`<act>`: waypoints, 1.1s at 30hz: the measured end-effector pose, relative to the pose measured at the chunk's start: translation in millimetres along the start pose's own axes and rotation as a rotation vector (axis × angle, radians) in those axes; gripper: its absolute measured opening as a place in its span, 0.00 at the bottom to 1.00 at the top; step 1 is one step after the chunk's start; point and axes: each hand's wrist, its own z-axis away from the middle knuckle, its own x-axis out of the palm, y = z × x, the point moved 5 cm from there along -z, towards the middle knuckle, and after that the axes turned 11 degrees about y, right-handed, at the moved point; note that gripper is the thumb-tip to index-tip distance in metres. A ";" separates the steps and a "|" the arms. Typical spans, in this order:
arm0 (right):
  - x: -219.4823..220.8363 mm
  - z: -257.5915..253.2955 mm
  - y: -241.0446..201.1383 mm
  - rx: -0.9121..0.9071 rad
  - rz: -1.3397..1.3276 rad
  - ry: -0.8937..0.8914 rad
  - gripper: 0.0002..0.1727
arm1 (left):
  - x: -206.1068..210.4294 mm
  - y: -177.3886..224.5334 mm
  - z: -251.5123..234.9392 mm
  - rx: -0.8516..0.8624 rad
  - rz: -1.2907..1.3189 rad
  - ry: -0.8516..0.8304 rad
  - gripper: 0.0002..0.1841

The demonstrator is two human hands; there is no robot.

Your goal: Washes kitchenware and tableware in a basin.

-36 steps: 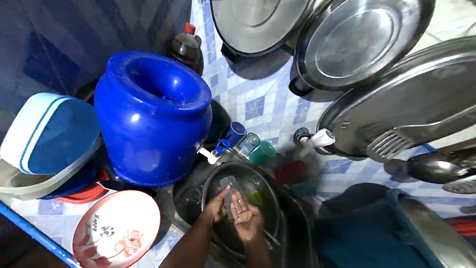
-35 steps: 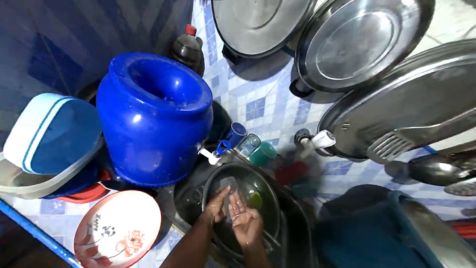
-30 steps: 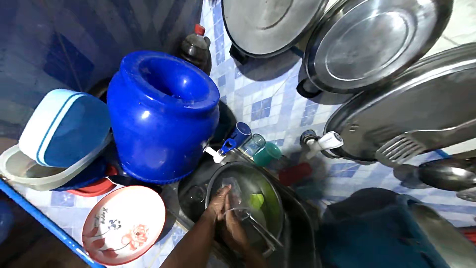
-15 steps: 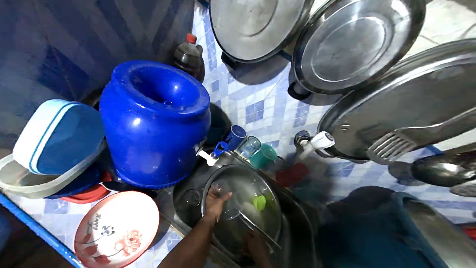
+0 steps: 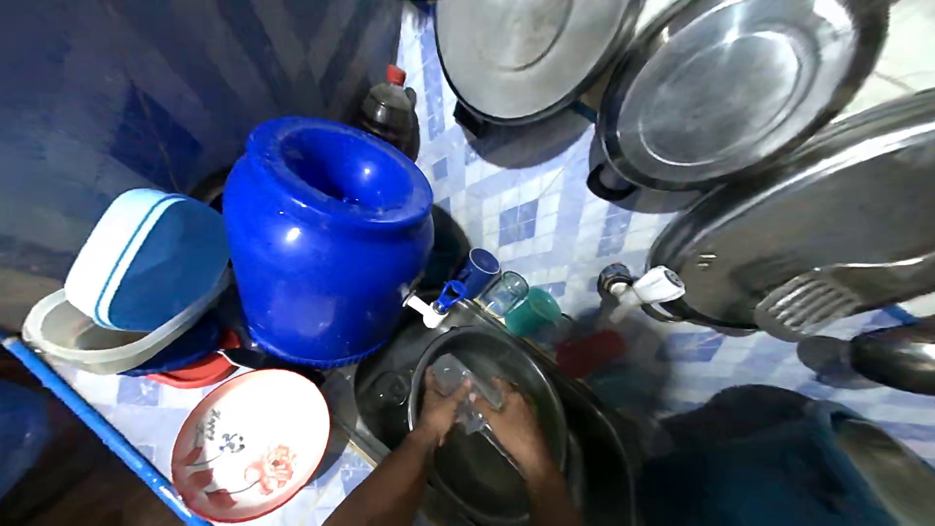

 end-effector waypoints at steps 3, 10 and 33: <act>7.4 -15.3 -1.8 -0.053 -0.022 -0.146 0.47 | 1.7 12.2 -1.4 0.339 -0.256 -0.046 0.60; 7.0 -30.3 -8.8 -0.041 -0.272 0.016 0.48 | 9.2 33.3 23.7 0.636 -0.684 -0.074 0.46; 40.3 -70.4 -93.6 -0.101 -0.313 0.343 0.52 | -9.0 39.3 15.5 0.352 -1.202 0.165 0.48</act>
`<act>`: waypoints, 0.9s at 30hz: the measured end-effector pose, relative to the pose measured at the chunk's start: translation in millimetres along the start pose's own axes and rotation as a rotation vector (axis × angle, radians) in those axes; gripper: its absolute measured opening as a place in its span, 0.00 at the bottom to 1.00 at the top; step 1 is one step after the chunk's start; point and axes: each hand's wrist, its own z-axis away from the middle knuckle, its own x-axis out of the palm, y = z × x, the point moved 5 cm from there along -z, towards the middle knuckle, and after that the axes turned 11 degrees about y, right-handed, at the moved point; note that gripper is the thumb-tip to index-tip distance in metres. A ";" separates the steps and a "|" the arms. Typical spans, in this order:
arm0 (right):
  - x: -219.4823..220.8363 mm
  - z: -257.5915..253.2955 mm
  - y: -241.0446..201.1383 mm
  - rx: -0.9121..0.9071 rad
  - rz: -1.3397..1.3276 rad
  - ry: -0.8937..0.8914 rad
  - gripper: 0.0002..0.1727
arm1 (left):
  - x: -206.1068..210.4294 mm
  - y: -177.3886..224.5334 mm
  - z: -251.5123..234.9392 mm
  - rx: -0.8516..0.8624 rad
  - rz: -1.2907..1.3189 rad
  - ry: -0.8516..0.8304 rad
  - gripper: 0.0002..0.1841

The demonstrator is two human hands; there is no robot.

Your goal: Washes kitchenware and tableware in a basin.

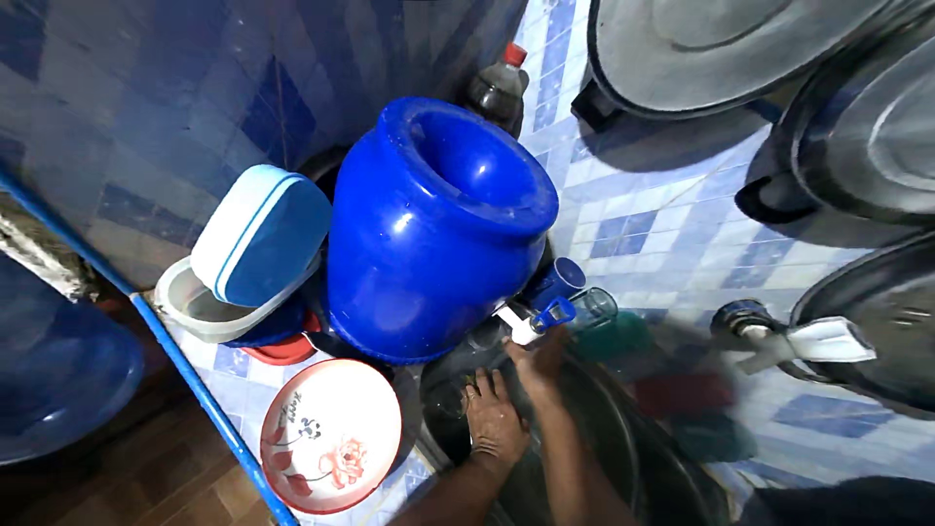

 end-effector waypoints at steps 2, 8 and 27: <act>-4.3 2.5 1.7 0.011 0.100 -0.059 0.48 | 0.2 0.5 1.8 0.006 -0.005 0.000 0.49; 1.1 13.3 -0.6 0.002 0.368 -0.311 0.39 | 8.7 5.9 11.3 0.096 -0.056 -0.046 0.39; -104.9 18.9 186.3 0.386 0.242 -0.009 0.38 | 57.6 8.5 45.2 0.389 -0.392 -0.525 0.31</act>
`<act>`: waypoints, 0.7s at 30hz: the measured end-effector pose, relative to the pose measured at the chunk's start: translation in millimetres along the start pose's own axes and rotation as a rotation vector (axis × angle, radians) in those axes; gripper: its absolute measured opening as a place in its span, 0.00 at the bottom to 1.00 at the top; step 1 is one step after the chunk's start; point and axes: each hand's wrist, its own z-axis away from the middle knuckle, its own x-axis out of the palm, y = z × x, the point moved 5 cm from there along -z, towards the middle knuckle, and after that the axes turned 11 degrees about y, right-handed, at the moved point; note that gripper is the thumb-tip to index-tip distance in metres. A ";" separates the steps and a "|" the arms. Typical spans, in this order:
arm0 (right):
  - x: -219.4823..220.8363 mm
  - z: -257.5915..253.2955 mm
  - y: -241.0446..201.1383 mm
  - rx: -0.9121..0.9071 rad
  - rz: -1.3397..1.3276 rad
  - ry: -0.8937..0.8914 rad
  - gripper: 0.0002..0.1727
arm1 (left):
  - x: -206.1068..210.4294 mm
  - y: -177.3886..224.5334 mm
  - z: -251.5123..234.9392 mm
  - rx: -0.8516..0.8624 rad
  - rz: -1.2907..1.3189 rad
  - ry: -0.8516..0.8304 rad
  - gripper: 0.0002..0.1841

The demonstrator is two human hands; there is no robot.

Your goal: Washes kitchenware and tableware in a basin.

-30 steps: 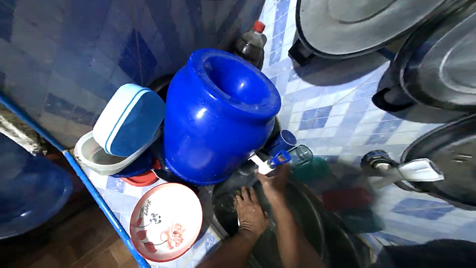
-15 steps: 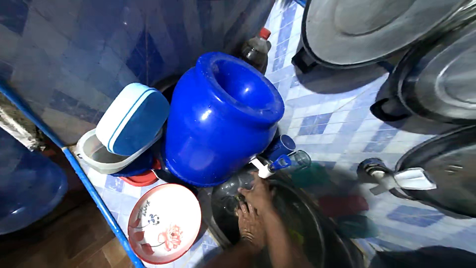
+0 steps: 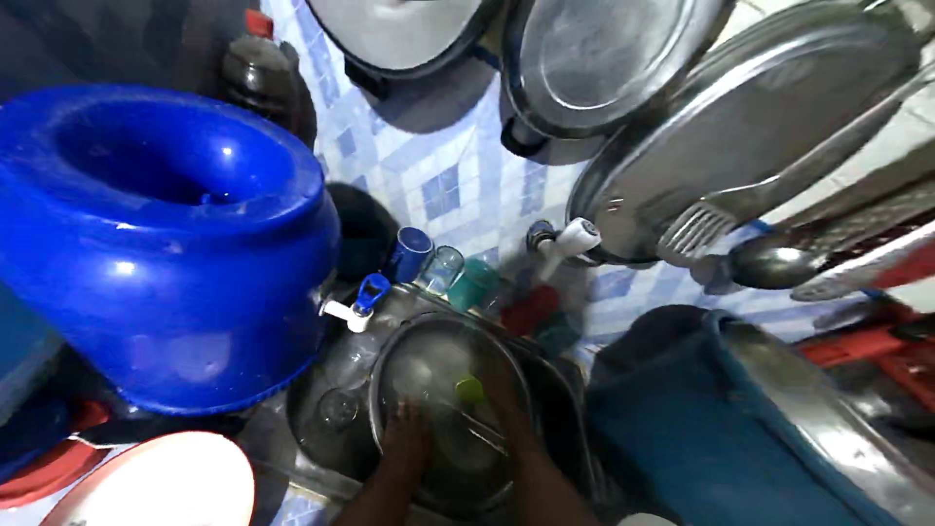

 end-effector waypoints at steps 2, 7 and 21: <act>13.1 -5.4 30.2 0.016 -0.025 -0.048 0.39 | 5.5 0.8 3.2 0.022 -0.054 -0.030 0.29; 53.9 6.4 29.7 -0.130 0.026 -0.216 0.35 | 6.3 1.7 -3.9 0.054 -0.117 -0.040 0.28; 1.5 74.7 -51.8 -0.053 -1.243 -0.291 0.51 | -20.9 -13.8 -13.2 -0.172 1.436 0.049 0.34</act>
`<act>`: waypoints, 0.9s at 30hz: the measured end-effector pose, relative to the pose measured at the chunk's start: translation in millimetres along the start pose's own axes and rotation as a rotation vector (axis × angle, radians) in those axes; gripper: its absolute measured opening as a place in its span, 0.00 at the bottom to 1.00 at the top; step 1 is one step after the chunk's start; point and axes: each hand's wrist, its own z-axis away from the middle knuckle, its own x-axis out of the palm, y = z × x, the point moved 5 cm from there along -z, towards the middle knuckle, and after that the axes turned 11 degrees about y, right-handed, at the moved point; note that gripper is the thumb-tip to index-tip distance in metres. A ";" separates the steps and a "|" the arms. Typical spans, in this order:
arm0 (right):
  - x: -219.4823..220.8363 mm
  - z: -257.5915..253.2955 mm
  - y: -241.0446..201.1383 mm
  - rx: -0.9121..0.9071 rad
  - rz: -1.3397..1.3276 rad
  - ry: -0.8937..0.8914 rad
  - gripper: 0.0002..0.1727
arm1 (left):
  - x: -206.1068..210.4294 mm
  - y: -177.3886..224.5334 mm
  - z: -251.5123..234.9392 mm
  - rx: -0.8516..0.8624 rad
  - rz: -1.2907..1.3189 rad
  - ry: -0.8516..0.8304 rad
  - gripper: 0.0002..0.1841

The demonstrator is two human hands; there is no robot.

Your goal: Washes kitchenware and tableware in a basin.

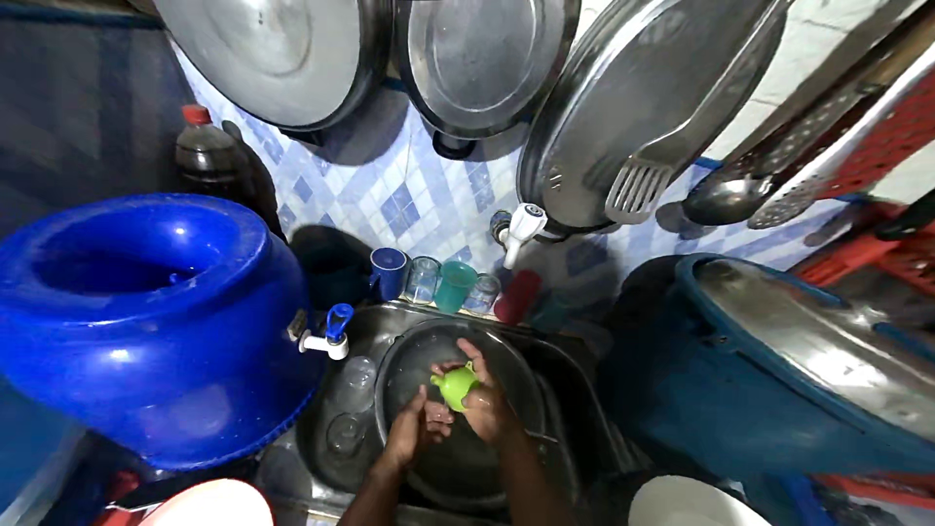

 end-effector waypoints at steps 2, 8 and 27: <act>5.4 4.7 3.8 0.026 0.030 -0.126 0.46 | 4.4 1.5 1.6 -0.011 0.124 -0.136 0.36; 5.0 12.2 6.3 0.020 0.210 -0.219 0.34 | -5.8 6.4 5.3 -0.109 0.402 -0.208 0.19; -9.3 16.9 22.0 0.083 0.059 0.228 0.14 | -7.8 10.7 -2.7 -0.032 0.533 -0.128 0.12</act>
